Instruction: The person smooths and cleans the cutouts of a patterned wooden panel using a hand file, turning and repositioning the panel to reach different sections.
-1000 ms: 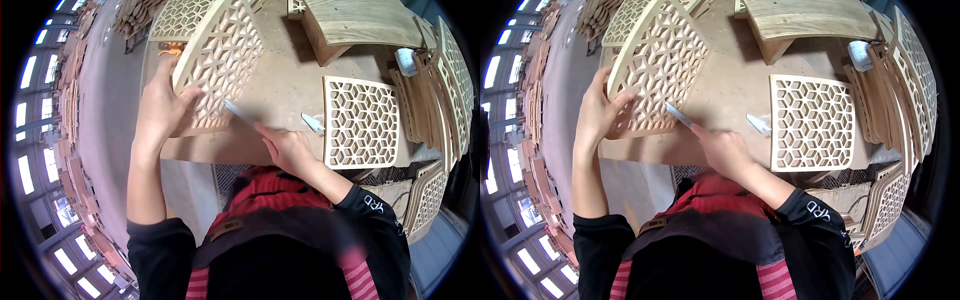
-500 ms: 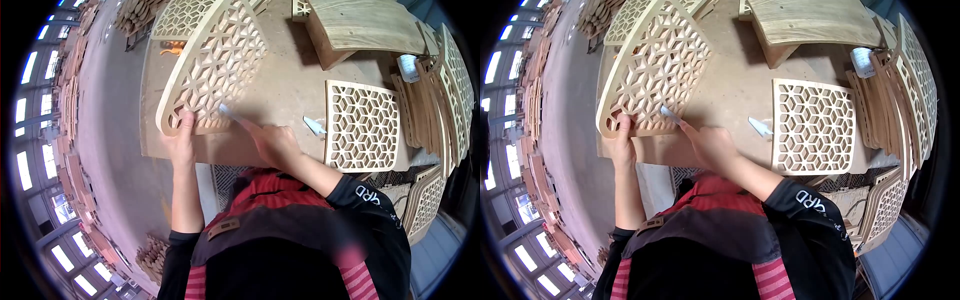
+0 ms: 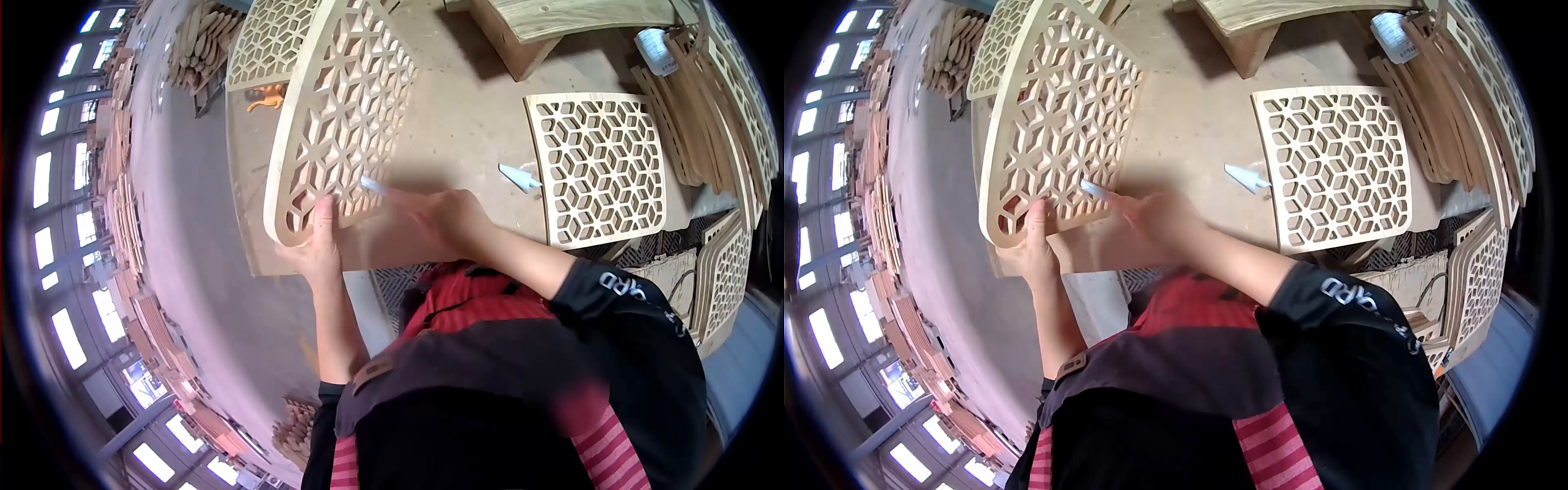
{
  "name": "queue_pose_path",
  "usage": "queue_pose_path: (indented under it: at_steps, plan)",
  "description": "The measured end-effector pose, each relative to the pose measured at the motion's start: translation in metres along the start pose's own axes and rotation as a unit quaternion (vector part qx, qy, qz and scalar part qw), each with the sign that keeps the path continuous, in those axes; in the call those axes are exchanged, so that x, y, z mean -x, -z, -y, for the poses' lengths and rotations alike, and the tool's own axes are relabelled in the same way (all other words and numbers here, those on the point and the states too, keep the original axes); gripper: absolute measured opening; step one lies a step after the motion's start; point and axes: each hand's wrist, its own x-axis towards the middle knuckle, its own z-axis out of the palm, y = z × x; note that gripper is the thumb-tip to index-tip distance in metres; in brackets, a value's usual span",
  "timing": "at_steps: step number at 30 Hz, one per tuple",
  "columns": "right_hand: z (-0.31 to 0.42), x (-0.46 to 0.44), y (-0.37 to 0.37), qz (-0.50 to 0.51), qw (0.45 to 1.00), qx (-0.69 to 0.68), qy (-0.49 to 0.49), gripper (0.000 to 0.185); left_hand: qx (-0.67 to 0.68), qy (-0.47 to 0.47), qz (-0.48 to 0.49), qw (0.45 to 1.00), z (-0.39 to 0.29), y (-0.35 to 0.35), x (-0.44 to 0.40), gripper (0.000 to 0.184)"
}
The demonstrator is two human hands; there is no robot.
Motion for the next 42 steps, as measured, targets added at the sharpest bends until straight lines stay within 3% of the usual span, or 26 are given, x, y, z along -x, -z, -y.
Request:
queue_pose_path:
  at_steps: [6, 12, 15, 17, 19, 21, 24, 27, 30, 33, 42]
  plan:
    - [-0.018, -0.049, -0.031, -0.104, 0.988, 0.067, 0.088, 0.051, -0.038, 0.026, 0.016, 0.999, -0.015, -0.004, 0.003, 0.04]
    - [-0.016, -0.015, -0.035, -0.127, 0.989, 0.009, 0.076, 0.048, -0.022, 0.005, 0.001, 1.0, -0.007, -0.007, 0.008, 0.037]
    - [-0.005, 0.005, 0.003, 0.043, 0.998, 0.047, -0.009, 0.051, -0.04, 0.004, 0.005, 0.999, -0.003, -0.002, 0.008, 0.037]
    - [-0.019, -0.008, -0.014, -0.09, 0.989, 0.04, 0.107, 0.051, -0.051, -0.01, 0.017, 0.999, -0.006, -0.005, 0.008, 0.035]
    - [-0.029, -0.03, -0.031, -0.141, 0.98, 0.027, 0.139, 0.054, -0.067, -0.002, 0.03, 0.997, -0.007, -0.004, 0.007, 0.035]
    - [-0.022, -0.054, -0.04, -0.104, 0.99, 0.003, 0.093, 0.057, -0.059, 0.001, 0.025, 0.998, -0.009, -0.004, 0.008, 0.036]
    - [-0.018, -0.022, -0.032, -0.086, 0.991, -0.013, 0.099, 0.055, -0.061, -0.001, 0.01, 0.998, -0.014, -0.009, 0.006, 0.036]
    - [-0.011, 0.007, -0.015, -0.003, 1.0, 0.011, -0.001, 0.044, -0.082, -0.023, 0.014, 0.996, -0.007, -0.004, 0.007, 0.036]
    - [-0.021, -0.004, -0.021, -0.081, 0.992, 0.059, 0.077, 0.044, -0.062, -0.01, 0.013, 0.998, -0.005, -0.002, 0.006, 0.037]
    - [-0.03, -0.054, -0.042, -0.193, 0.965, 0.024, 0.176, 0.046, -0.052, 0.018, 0.016, 0.998, -0.013, -0.005, 0.008, 0.038]
    - [-0.043, 0.046, -0.026, -0.134, 0.99, -0.005, 0.042, 0.042, 0.008, 0.019, -0.013, 1.0, -0.015, -0.003, -0.007, 0.036]
